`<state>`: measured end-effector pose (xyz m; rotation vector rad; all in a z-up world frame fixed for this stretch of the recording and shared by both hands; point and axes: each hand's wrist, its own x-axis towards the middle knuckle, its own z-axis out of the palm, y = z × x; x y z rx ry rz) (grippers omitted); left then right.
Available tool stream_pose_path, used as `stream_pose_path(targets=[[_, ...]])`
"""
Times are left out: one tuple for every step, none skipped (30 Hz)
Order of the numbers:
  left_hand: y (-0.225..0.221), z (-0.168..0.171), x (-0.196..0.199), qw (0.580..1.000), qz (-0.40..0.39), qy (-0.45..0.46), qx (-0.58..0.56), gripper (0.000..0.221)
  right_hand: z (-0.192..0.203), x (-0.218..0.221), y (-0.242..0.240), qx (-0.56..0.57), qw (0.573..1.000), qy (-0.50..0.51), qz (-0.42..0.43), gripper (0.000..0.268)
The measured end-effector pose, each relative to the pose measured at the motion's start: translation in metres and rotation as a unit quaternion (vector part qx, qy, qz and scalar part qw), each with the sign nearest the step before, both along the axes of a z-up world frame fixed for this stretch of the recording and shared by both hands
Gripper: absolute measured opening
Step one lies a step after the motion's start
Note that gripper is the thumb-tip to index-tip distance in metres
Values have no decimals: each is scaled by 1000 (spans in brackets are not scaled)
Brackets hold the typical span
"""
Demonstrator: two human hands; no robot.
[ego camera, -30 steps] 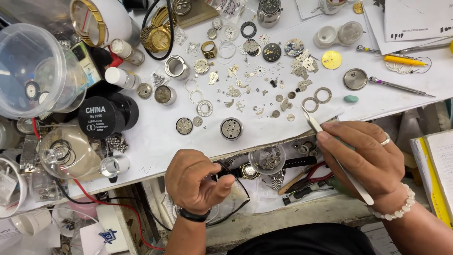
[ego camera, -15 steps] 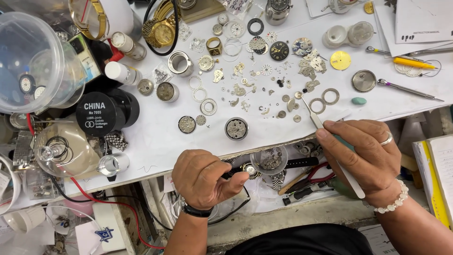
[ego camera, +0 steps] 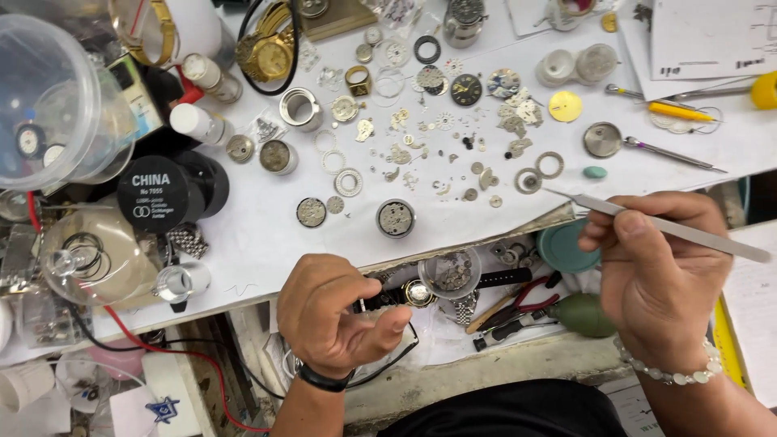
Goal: The person uses tweezers to carefully pick up various tiny watch parts like gears and screws from a cluttered workbench and places them into a small plastic container for cleaning or organization, occasionally using an air puffer to blow away dust.
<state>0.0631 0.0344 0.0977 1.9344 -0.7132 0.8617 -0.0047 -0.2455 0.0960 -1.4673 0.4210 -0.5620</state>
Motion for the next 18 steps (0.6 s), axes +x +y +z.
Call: stream_pose_path(targets=[[0, 3, -2, 1000, 3, 3, 7, 36, 4, -1, -1, 90, 995, 34, 9, 12], [-1, -1, 0, 1000, 3, 4, 7, 36, 2, -3, -2, 90, 995, 35, 9, 12], [-1, -5, 1, 1000, 3, -7, 8, 35, 1, -4, -2, 102, 994, 33, 18, 10], [-2, -9, 2, 1000, 3, -18, 9, 34, -1, -6, -2, 116, 992, 32, 27, 9], [-2, -8, 2, 1000, 3, -18, 10, 34, -2, -6, -2, 116, 992, 32, 27, 9], [-4, -8, 3, 1000, 7, -19, 19, 33, -2, -6, -2, 119, 992, 34, 27, 9], [-5, -8, 4, 999, 10, -20, 27, 33, -2, -7, -2, 122, 992, 36, 26, 9], [-6, -7, 4, 999, 8, -19, 28, 33, -2, -7, -2, 122, 992, 36, 24, 9], [-7, -6, 4, 999, 10, -21, 35, 33, -2, -7, -1, 121, 992, 36, 24, 10], [-7, -5, 4, 999, 13, -22, 43, 34, -2, -7, 0, 119, 992, 36, 25, 10], [-8, -5, 5, 999, 14, -21, 44, 34, -2, -7, 0, 119, 992, 36, 25, 10], [-8, -6, 5, 999, 16, -24, 44, 34, -3, -7, 0, 115, 992, 35, 25, 9], [-9, -6, 5, 998, 19, -28, 44, 35, -3, -7, 0, 111, 993, 35, 24, 9], [-9, -7, 5, 998, 21, -27, 44, 35, -3, -7, 1, 112, 993, 35, 26, 9], [-9, -7, 4, 998, 24, -23, 49, 35, -3, -7, 2, 104, 994, 34, 18, 9], [-7, -8, 3, 998, 30, -19, 56, 35, -3, -6, 4, 97, 995, 32, 13, 9], [-10, -4, 4, 998, 34, -19, 58, 35, -2, -8, 6, 98, 994, 33, 17, 9], [-9, 1, 3, 998, 36, 10, 41, 37, -3, -8, 11, 76, 997, 17, 11, 11]])
